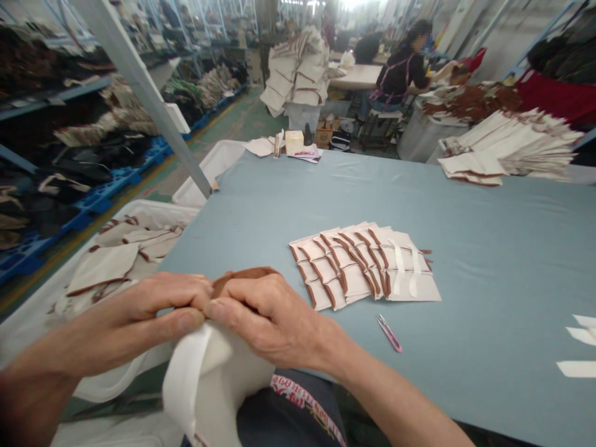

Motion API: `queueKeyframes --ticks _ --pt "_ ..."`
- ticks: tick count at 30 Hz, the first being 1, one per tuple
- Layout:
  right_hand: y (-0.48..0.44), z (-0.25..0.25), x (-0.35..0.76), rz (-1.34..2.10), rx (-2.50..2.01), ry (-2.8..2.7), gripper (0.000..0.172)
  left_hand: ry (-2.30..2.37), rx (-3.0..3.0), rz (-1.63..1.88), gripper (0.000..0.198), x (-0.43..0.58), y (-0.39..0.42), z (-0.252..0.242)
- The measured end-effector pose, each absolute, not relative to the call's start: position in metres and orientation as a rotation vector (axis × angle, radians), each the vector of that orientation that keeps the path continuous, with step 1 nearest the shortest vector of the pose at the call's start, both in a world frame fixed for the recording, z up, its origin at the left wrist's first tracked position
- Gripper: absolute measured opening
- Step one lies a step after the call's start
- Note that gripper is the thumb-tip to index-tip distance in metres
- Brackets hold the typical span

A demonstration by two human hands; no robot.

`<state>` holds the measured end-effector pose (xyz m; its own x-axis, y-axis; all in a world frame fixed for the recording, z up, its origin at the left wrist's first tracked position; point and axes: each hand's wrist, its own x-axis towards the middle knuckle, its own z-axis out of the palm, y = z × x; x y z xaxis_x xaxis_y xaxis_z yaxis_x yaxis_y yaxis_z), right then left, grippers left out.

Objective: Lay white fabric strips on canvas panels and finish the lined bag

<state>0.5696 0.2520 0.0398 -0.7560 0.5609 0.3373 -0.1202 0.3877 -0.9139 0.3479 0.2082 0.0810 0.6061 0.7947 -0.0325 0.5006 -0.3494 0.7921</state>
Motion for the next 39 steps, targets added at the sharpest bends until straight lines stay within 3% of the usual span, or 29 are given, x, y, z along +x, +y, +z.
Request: queueKeyframes --ticks 5,10,14,22,28,39 --pt "0.257 0.038 0.574 1.237 -0.327 -2.114 0.029 0.893 1.795 0.530 0.053 0.349 0.214 0.067" --pt "0.261 0.039 0.573 0.994 -0.292 -2.105 0.021 0.849 1.668 0.526 0.058 0.352 0.223 0.062" --pt "0.263 0.038 0.576 0.887 -0.324 -2.115 0.018 0.891 1.775 0.486 0.047 0.354 0.227 0.068" --pt "0.270 0.037 0.593 0.992 -0.337 -2.138 0.023 0.983 2.137 0.509 0.022 0.365 0.226 0.085" --pt "0.277 0.047 0.598 0.896 -0.399 -2.315 0.043 1.015 2.226 0.511 0.020 0.375 0.231 0.087" --pt "0.278 0.033 0.596 0.885 -0.339 -2.203 0.040 0.879 1.957 0.565 0.032 0.374 0.249 0.071"
